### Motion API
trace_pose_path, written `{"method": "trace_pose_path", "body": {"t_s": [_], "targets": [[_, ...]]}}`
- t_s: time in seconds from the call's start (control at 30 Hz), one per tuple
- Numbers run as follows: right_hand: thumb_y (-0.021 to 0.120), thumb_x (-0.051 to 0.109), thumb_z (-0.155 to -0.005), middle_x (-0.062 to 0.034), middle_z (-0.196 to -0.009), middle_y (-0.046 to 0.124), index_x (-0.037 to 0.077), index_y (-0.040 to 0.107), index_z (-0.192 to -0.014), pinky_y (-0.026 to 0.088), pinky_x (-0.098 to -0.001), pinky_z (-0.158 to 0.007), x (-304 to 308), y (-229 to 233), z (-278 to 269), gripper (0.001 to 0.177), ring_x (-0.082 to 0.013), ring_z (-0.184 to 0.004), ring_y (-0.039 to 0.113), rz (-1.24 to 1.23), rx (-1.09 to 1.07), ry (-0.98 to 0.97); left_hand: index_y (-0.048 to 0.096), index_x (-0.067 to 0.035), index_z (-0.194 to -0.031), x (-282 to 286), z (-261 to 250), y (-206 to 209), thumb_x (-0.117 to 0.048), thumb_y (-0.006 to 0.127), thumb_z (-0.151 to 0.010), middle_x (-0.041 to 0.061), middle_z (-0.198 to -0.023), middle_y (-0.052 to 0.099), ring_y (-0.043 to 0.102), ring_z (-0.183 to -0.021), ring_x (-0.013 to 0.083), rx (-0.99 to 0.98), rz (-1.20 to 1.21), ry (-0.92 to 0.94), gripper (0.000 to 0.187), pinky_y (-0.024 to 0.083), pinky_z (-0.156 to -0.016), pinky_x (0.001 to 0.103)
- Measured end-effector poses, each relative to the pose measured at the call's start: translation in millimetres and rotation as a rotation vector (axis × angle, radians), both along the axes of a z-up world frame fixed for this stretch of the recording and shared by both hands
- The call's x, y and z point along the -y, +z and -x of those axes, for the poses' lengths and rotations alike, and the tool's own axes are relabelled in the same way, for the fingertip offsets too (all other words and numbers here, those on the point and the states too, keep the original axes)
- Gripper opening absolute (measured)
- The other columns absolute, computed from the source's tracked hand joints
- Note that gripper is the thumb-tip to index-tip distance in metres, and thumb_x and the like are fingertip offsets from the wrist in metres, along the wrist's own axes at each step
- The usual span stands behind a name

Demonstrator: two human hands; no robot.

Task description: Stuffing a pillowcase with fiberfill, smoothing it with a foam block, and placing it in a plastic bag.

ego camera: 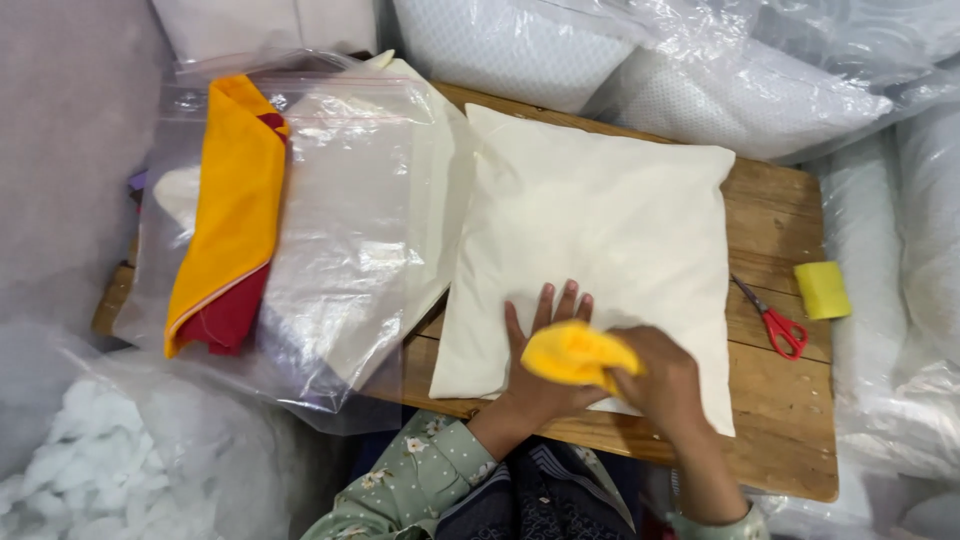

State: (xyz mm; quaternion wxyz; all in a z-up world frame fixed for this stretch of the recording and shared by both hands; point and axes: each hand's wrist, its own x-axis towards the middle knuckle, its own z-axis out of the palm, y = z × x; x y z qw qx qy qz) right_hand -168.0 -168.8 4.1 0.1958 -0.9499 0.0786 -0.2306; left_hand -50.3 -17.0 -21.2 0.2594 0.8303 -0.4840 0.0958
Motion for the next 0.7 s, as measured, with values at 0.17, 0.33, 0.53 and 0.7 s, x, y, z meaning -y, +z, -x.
{"method": "trace_pose_path", "body": {"t_s": [0.17,0.33,0.53,0.7], "targets": [[0.082,0.027,-0.097,-0.0145,-0.1,0.075,0.002,0.076,-0.111,0.054,-0.0431,-0.07,142.5,-17.0,-48.7,0.03,-0.0328,-0.086,0.07,0.321,0.111,-0.418,0.019,-0.009,-0.165,-2.1,1.3,2.5,-0.097,0.055,-0.079,0.013,-0.173,0.014,0.014,-0.161,0.036,0.151,-0.093,0.055,0.128,0.01,-0.119,0.077],[0.082,0.002,-0.091,-0.0162,-0.101,0.071,-0.003,0.069,-0.112,0.051,-0.0451,-0.073,123.8,43.6,-77.6,0.025,-0.0363,-0.087,0.067,0.303,0.368,-0.563,0.018,-0.008,-0.166,-1.5,-1.6,3.5,-0.095,0.059,-0.08,0.014,-0.173,0.011,0.009,-0.161,0.0373,0.131,-0.067,0.026,0.129,0.012,-0.123,0.072],[0.073,0.013,-0.085,-0.0019,-0.094,0.073,0.013,0.072,-0.109,0.052,-0.0359,-0.066,-2.8,80.2,-107.4,0.025,-0.0234,-0.082,0.069,0.001,-0.027,0.402,0.059,0.0,-0.14,2.1,2.3,-7.5,-0.076,0.054,-0.085,0.016,-0.136,0.062,0.054,-0.128,0.0365,-0.248,-0.016,-0.13,0.094,0.045,-0.102,0.05],[0.072,0.058,-0.088,-0.0059,-0.122,0.076,0.016,0.073,-0.126,0.055,-0.0406,-0.085,104.5,14.3,-142.6,0.056,-0.0271,-0.111,0.07,0.285,-0.165,-0.085,0.034,-0.006,-0.161,1.0,-0.2,3.8,-0.084,0.056,-0.082,0.017,-0.169,0.028,0.028,-0.157,0.0395,0.074,0.046,-0.016,0.113,0.022,-0.122,0.067]]}}
